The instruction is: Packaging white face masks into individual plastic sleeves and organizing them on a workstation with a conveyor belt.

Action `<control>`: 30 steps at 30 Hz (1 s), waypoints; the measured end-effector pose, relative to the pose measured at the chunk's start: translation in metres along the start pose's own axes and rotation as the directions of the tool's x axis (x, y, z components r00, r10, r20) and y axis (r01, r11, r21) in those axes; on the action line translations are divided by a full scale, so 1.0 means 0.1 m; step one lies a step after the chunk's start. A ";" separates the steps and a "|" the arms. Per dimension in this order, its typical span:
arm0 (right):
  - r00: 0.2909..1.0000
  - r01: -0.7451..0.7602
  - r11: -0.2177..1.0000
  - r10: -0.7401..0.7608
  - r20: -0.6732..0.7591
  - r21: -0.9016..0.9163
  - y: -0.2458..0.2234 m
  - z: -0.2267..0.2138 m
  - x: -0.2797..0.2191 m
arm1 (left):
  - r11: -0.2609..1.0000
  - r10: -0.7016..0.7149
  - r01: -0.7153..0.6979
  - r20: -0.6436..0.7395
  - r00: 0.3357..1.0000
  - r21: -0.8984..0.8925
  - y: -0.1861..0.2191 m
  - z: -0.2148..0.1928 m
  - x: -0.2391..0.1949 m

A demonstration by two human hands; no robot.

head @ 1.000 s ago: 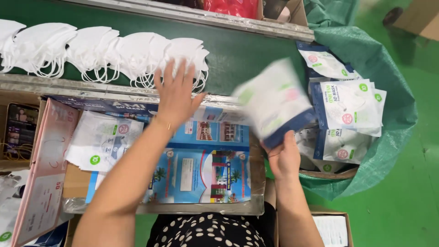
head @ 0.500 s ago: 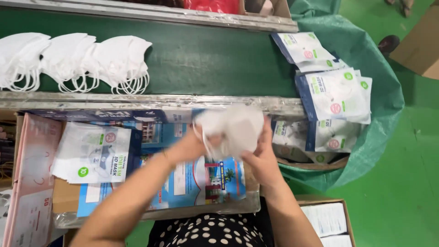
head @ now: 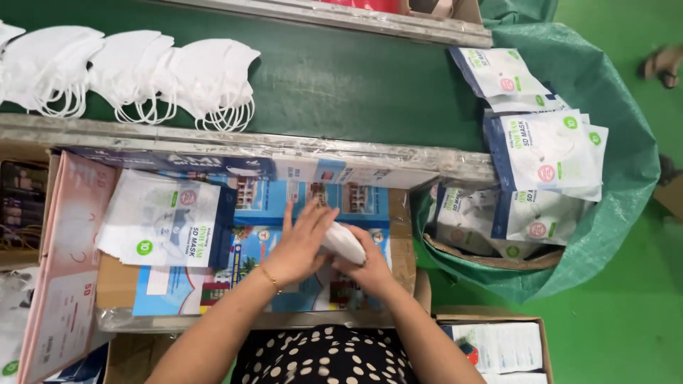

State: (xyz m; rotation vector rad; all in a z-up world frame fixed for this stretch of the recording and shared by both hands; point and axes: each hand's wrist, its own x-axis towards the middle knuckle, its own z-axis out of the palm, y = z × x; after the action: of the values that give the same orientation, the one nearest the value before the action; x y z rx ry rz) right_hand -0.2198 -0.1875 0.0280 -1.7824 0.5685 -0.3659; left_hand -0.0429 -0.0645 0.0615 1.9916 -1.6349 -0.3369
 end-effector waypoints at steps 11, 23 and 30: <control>0.999 -0.045 0.999 0.045 -0.002 0.004 0.12 0.00 0.00 | 0.999 0.013 -0.017 -0.120 0.993 -0.034 0.02 0.15 -0.13; 0.972 0.228 0.924 -0.197 0.129 -0.308 -0.20 -0.28 0.03 | 0.978 -0.198 0.170 -0.284 0.938 -0.122 -0.24 0.08 -0.34; 0.912 -0.201 0.960 0.110 0.394 0.196 -0.29 -0.89 -0.15 | 0.737 -0.441 0.571 -0.384 0.811 0.361 -1.23 0.36 -1.01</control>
State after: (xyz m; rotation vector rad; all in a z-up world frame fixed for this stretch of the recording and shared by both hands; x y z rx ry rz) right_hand -0.2729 -0.2447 0.0816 -1.5152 0.3699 0.0295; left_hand 0.0167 0.0392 -0.0491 2.7085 -1.0181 0.1652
